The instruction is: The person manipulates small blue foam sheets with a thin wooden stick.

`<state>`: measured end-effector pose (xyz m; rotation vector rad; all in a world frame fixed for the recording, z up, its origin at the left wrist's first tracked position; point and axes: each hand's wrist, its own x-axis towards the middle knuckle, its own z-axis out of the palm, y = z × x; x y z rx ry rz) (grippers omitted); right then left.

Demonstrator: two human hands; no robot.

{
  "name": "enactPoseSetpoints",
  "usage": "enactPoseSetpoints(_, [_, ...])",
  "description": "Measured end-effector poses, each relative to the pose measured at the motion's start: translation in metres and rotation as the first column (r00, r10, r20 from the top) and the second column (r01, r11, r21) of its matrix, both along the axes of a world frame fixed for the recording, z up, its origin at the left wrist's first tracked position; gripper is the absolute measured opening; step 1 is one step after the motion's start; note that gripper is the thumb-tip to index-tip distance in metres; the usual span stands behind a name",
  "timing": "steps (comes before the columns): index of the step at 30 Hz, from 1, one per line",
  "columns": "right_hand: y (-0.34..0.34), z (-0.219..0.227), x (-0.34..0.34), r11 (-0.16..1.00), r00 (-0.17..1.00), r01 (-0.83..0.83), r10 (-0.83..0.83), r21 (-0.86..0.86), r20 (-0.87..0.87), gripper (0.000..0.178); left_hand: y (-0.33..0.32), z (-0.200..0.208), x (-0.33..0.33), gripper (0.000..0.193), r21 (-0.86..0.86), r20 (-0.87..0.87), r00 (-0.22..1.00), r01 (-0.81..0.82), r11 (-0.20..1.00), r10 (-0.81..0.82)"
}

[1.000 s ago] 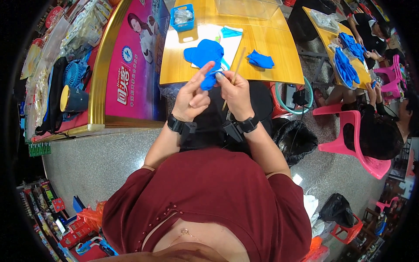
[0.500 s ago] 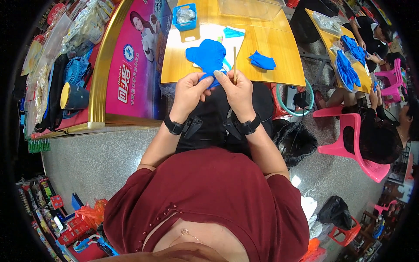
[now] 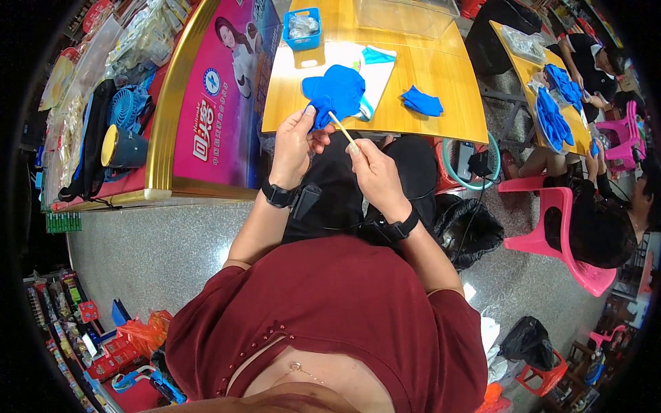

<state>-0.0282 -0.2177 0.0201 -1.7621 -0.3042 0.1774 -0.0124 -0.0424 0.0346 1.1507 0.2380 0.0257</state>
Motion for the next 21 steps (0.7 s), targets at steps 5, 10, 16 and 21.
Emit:
enactPoseSetpoints(5, [-0.002, 0.0, 0.001, 0.998, 0.998, -0.009, 0.004, -0.07, -0.067, 0.019, -0.003, -0.003, 0.001, 0.02, 0.077, 0.06, 0.997, 0.041, 0.996, -0.045])
enactPoseSetpoints(10, [0.001, 0.0, 0.004, 0.997, 0.998, 0.052, -0.049, 0.059, -0.047, 0.018, -0.012, 0.002, -0.01, 0.02, 0.24, -0.053, 0.959, 0.282, 0.929, -0.278])
enactPoseSetpoints(16, [-0.012, -0.006, 0.005, 0.99, 0.989, 0.015, 0.006, 0.141, -0.145, 0.018, -0.011, 0.006, -0.006, 0.021, 0.271, 0.068, 0.962, 0.237, 0.933, -0.263])
enactPoseSetpoints(21, [-0.015, 0.011, 0.003, 0.99, 0.994, -0.109, 0.106, -0.092, -0.039, 0.018, -0.011, 0.011, -0.014, 0.026, 0.383, 0.03, 0.972, 0.204, 0.901, -0.233])
